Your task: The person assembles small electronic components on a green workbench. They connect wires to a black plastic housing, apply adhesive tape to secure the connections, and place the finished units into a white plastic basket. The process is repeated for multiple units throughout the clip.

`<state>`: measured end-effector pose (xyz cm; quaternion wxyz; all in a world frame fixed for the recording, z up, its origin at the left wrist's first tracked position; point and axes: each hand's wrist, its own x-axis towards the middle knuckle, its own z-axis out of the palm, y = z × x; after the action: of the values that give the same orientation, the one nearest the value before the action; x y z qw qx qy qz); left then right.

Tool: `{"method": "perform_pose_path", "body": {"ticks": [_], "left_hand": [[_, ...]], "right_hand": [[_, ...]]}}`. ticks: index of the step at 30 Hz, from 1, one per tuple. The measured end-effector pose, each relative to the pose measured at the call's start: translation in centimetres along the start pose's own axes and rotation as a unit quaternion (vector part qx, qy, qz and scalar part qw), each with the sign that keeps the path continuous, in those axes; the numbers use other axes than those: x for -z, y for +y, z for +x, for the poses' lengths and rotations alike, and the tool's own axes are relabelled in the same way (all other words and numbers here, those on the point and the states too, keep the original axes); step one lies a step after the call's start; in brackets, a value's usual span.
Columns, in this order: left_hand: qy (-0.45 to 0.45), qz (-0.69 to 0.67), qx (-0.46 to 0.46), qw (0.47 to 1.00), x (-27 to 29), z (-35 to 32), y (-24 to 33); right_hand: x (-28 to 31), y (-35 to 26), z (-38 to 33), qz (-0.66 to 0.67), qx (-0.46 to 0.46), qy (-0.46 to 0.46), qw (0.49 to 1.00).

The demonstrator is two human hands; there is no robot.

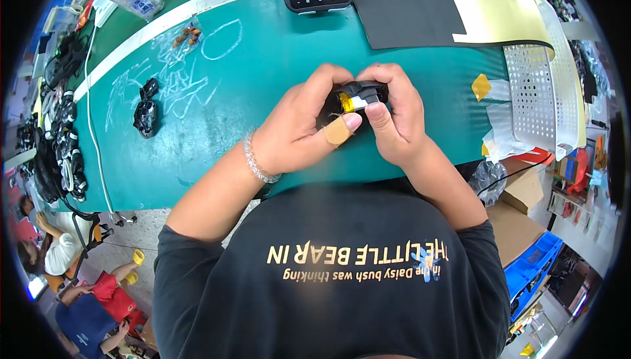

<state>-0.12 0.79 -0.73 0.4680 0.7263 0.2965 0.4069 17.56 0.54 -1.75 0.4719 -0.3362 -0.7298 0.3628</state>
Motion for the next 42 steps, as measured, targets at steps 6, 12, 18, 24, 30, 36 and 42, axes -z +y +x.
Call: {"method": "perform_pose_path", "body": {"ticks": [6, 12, 18, 24, 30, 36, 42], "left_hand": [[-0.007, 0.038, 0.025, 0.999, -0.5, -0.2, -0.1], [0.056, 0.029, -0.073, 0.995, -1.1, -1.0, 0.6], [0.061, 0.002, -0.137, 0.989, -1.3, -1.5, 0.5], [0.079, -0.012, -0.156, 0.985, -1.5, -1.6, 0.5], [0.077, 0.012, -0.114, 0.990, -0.9, -1.6, 1.2], [0.143, -0.035, -0.004, 0.989, -0.9, -1.5, 0.9], [0.208, -0.009, -0.028, 0.978, -0.8, -1.2, 0.2]], "right_hand": [[-1.1, 0.2, -0.5, 0.021, 0.032, 0.047, 0.998], [-2.5, -0.7, 0.0, 0.016, 0.168, 0.087, 0.982], [-2.9, -1.7, 0.2, 0.009, 0.222, 0.087, 0.971], [-3.8, -2.2, 0.2, 0.015, 0.241, 0.116, 0.963], [-3.1, -2.4, 0.2, 0.025, 0.197, 0.082, 0.977], [-2.1, -2.6, 0.9, -0.070, 0.086, 0.043, 0.993], [-1.5, -3.1, 0.7, 0.096, -0.172, -0.070, 0.978]]}}
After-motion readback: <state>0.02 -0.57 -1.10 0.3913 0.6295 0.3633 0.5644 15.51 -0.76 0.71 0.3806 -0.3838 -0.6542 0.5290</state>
